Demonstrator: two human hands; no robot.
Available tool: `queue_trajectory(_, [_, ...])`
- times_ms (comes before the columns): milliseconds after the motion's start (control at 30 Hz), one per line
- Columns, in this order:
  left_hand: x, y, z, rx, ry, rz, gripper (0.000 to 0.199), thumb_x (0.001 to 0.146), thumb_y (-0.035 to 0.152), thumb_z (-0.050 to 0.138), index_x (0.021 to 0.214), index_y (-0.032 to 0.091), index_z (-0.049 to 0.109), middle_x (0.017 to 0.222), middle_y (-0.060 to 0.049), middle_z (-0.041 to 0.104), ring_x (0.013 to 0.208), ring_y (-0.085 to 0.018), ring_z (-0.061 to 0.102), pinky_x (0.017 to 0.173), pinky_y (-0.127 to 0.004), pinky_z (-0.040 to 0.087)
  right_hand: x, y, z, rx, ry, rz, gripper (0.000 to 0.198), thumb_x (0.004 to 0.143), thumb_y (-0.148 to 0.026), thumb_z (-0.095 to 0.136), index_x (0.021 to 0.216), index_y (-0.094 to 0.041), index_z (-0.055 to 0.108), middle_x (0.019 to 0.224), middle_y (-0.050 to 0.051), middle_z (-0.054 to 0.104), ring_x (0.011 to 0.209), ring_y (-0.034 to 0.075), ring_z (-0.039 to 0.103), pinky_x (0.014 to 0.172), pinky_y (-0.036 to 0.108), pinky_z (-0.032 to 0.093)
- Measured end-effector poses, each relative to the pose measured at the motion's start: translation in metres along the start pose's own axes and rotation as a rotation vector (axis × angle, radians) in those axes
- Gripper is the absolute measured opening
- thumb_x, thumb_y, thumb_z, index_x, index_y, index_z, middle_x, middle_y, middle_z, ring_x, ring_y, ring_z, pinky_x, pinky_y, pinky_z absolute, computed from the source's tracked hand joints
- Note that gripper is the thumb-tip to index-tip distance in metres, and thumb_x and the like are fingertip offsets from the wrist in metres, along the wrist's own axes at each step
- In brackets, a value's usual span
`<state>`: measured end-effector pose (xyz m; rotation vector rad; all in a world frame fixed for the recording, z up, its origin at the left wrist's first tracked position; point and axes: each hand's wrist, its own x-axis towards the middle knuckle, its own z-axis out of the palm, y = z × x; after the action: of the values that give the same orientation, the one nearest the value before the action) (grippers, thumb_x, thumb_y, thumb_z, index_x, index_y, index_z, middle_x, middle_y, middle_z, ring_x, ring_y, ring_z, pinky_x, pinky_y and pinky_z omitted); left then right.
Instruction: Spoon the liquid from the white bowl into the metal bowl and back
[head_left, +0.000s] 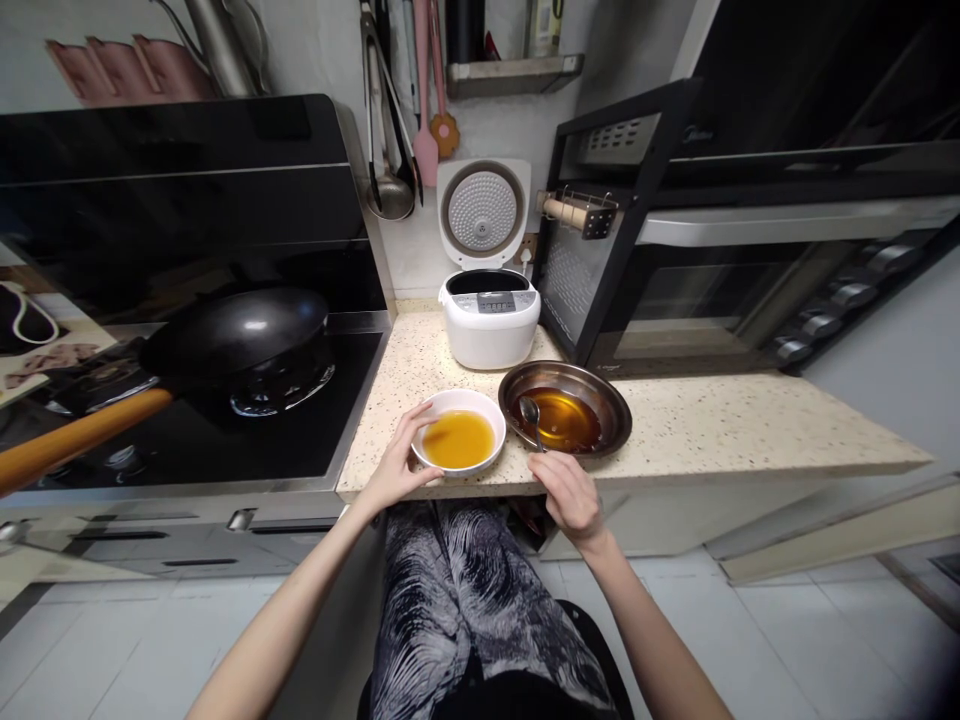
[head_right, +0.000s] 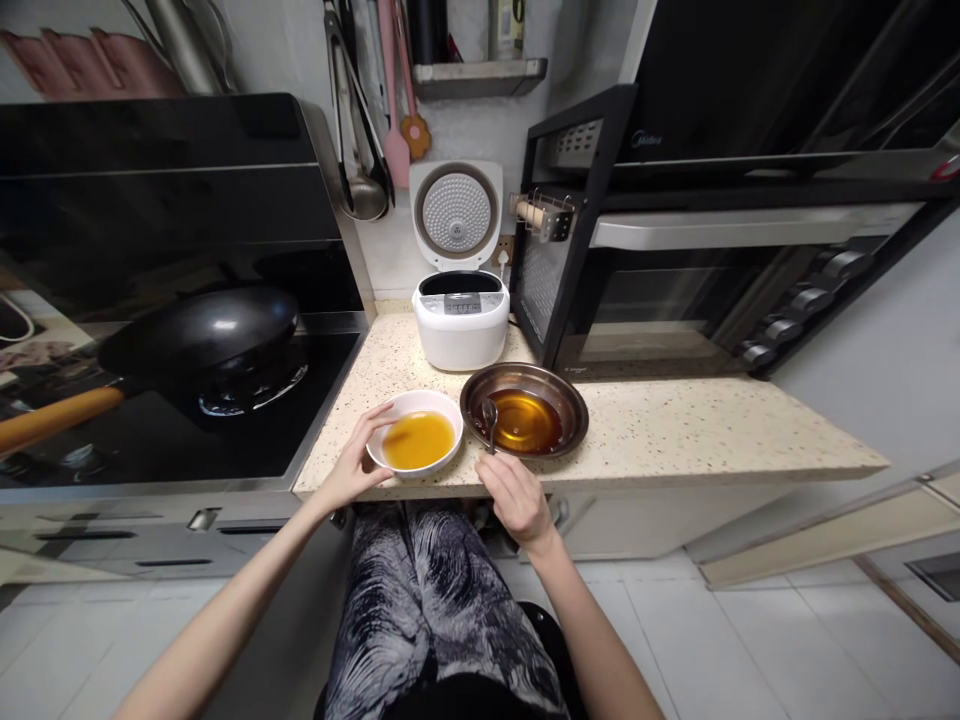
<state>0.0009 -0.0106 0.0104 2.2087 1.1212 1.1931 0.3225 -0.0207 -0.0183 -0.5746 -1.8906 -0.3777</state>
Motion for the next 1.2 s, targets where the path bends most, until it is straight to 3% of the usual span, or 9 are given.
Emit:
queue_trajectory(233, [0.0, 0.001, 0.0, -0.002, -0.002, -0.004, 0.076, 0.085, 0.074, 0.069, 0.142, 0.025, 0.054, 0.162, -0.02, 0.039, 0.154, -0.042, 0.036, 0.124, -0.068, 0.031, -0.009, 0.012, -0.007, 0.004, -0.074, -0.018, 0.04, 0.102, -0.011, 0.044, 0.124, -0.023, 0.074, 0.109, 0.011, 0.082, 0.104, 0.022, 0.078, 0.086, 0.039, 0.07])
queue_trajectory(367, [0.0, 0.002, 0.0, 0.0, -0.001, -0.007, 0.076, 0.085, 0.074, 0.069, 0.142, 0.026, 0.055, 0.162, -0.02, 0.04, 0.154, -0.041, 0.036, 0.124, -0.068, 0.031, -0.008, 0.011, -0.008, 0.028, -0.04, 0.025, 0.038, 0.101, -0.011, 0.046, 0.122, -0.024, 0.075, 0.107, 0.01, 0.082, 0.102, 0.023, 0.078, 0.083, 0.041, 0.069])
queue_trajectory(467, [0.0, 0.001, 0.0, -0.003, 0.004, -0.002, 0.076, 0.085, 0.074, 0.069, 0.142, 0.026, 0.054, 0.162, -0.02, 0.039, 0.154, -0.042, 0.036, 0.124, -0.067, 0.031, 0.0, 0.003, -0.006, 0.059, 0.062, 0.123, 0.033, 0.098, -0.01, 0.054, 0.12, -0.025, 0.074, 0.103, 0.009, 0.082, 0.097, 0.024, 0.078, 0.08, 0.043, 0.068])
queue_trajectory(600, [0.0, 0.001, 0.001, 0.006, 0.002, 0.003, 0.075, 0.085, 0.072, 0.07, 0.142, 0.026, 0.053, 0.161, -0.019, 0.04, 0.154, -0.041, 0.036, 0.124, -0.067, 0.032, 0.018, -0.014, 0.0, 0.078, 0.321, 0.308, 0.025, 0.097, -0.01, 0.059, 0.113, -0.024, 0.073, 0.094, 0.007, 0.079, 0.09, 0.023, 0.076, 0.076, 0.042, 0.064])
queue_trajectory(667, [0.0, 0.0, 0.001, 0.009, 0.008, 0.01, 0.074, 0.085, 0.071, 0.071, 0.142, 0.026, 0.053, 0.161, -0.019, 0.04, 0.153, -0.041, 0.037, 0.124, -0.066, 0.033, 0.026, -0.023, 0.005, 0.122, 0.389, 0.38, 0.022, 0.099, -0.013, 0.058, 0.11, -0.024, 0.072, 0.093, 0.007, 0.078, 0.089, 0.023, 0.075, 0.076, 0.042, 0.063])
queue_trajectory(967, [0.0, -0.002, 0.002, 0.022, 0.023, 0.017, 0.074, 0.085, 0.069, 0.073, 0.141, 0.025, 0.053, 0.161, -0.02, 0.041, 0.153, -0.04, 0.039, 0.124, -0.066, 0.033, 0.043, -0.05, 0.034, 0.322, 0.224, 0.323, 0.02, 0.1, -0.013, 0.057, 0.109, -0.024, 0.072, 0.091, 0.005, 0.078, 0.084, 0.02, 0.075, 0.075, 0.036, 0.062])
queue_trajectory(1200, [0.0, -0.002, 0.002, 0.014, 0.022, 0.022, 0.076, 0.084, 0.07, 0.073, 0.142, 0.025, 0.053, 0.161, -0.02, 0.041, 0.152, -0.04, 0.04, 0.123, -0.064, 0.034, 0.044, -0.05, 0.042, 0.34, 0.185, 0.385, 0.02, 0.099, -0.01, 0.058, 0.105, -0.022, 0.071, 0.09, 0.005, 0.076, 0.083, 0.019, 0.073, 0.075, 0.033, 0.061])
